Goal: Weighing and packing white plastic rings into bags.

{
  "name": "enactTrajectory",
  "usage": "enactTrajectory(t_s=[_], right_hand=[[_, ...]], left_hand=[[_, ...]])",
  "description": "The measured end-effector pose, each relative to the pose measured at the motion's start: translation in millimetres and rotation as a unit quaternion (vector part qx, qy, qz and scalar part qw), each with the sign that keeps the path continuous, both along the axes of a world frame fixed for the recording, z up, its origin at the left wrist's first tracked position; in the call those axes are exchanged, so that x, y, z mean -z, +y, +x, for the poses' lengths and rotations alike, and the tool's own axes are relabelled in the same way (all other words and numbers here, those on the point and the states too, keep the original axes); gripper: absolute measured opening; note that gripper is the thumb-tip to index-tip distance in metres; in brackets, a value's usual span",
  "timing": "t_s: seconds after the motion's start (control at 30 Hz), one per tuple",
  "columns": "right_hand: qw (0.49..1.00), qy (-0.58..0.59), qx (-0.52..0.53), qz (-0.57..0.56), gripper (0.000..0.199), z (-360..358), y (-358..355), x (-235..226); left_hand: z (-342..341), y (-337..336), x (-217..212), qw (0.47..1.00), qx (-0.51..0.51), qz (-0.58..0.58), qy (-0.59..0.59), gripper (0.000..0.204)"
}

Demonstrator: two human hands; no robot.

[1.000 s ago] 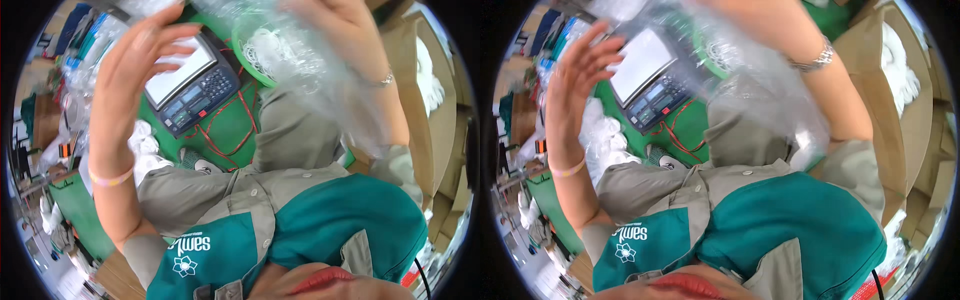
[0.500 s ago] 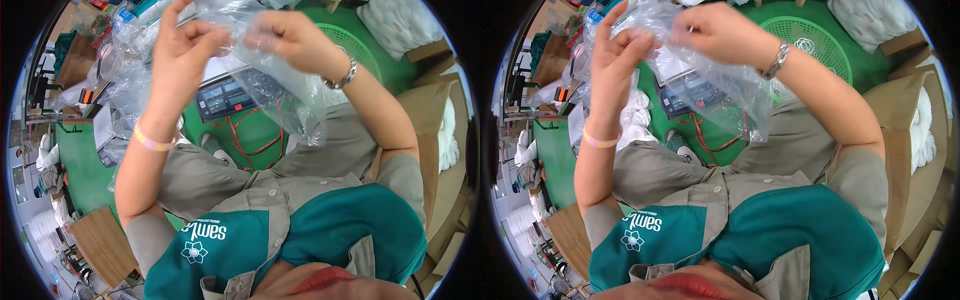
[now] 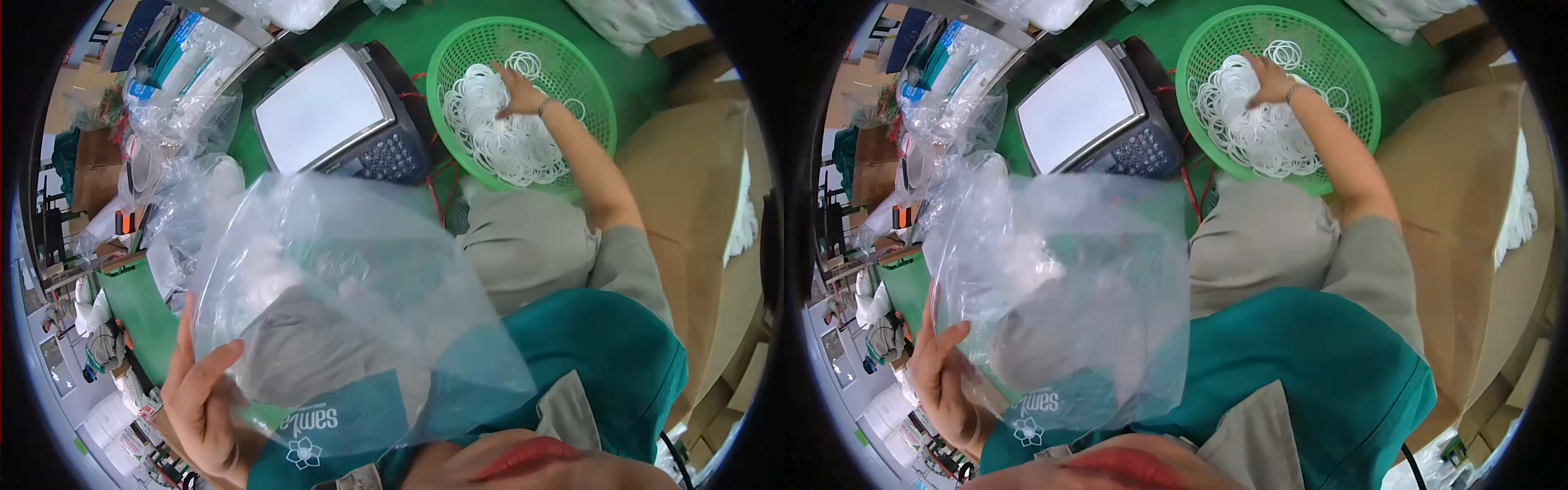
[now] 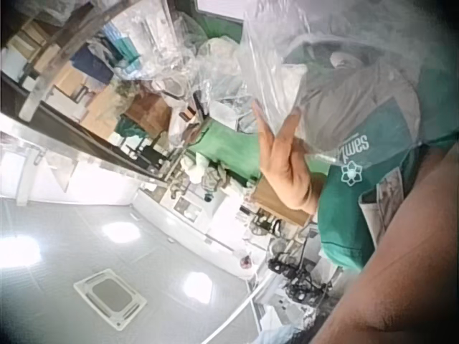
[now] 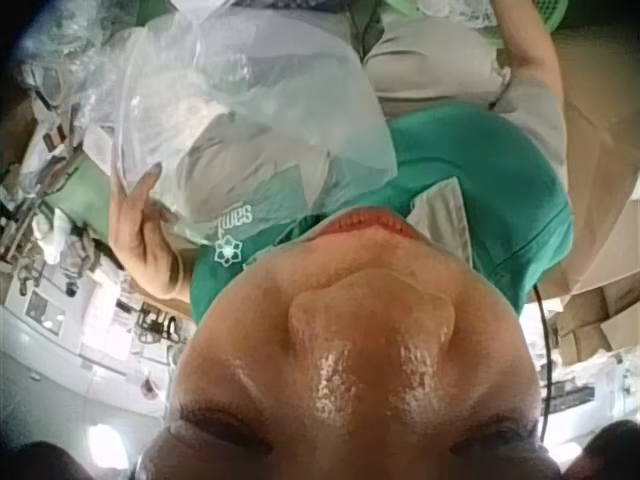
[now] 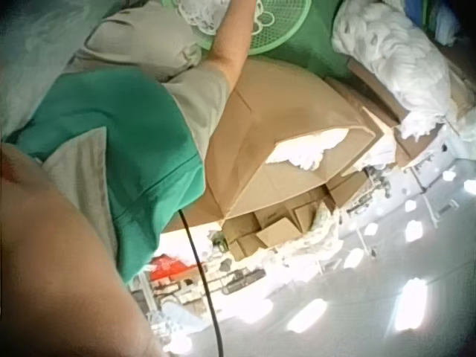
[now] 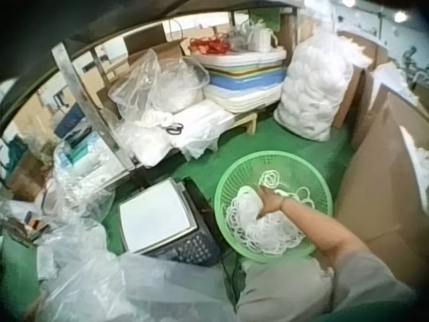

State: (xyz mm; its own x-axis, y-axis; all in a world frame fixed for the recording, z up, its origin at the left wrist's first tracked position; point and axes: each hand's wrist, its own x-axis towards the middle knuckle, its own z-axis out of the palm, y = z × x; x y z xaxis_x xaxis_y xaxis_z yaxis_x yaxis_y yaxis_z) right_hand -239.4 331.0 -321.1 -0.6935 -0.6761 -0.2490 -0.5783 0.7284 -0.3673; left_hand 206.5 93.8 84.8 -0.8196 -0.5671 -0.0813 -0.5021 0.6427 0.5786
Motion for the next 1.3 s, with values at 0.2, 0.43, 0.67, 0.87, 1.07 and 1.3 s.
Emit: enactTrajectory(t_s=[0.2,0.43,0.67,0.87,1.07,1.3], right_hand=[[0.977,0.034,-0.008,0.210,0.132,23.3,-28.6,33.2],[0.993,-0.005,0.016,0.119,0.130,-26.0,-46.2,52.0],[0.998,0.006,0.057,0.008,0.065,49.9,-17.6,31.7],[0.971,-0.026,0.218,-0.098,0.037,104.0,9.9,39.4],[0.718,-0.220,0.389,-0.533,0.035,68.4,36.7,-21.2],[0.454,-0.628,0.178,-0.607,0.037,121.0,-26.1,-150.7]], left_hand=[[-10.9,-28.6,-15.2,0.996,-0.011,-0.077,-0.042,0.023],[-82.5,-39.4,37.5,0.992,0.045,-0.043,-0.108,0.035],[-113.1,-54.4,65.3,0.975,0.103,0.024,-0.196,0.023],[-141.2,-46.6,95.4,0.964,0.222,-0.030,-0.142,0.036],[-167.9,-53.4,145.3,0.939,0.326,-0.014,-0.110,0.069],[-217.4,-29.2,175.1,0.950,0.232,0.139,-0.156,0.078]])
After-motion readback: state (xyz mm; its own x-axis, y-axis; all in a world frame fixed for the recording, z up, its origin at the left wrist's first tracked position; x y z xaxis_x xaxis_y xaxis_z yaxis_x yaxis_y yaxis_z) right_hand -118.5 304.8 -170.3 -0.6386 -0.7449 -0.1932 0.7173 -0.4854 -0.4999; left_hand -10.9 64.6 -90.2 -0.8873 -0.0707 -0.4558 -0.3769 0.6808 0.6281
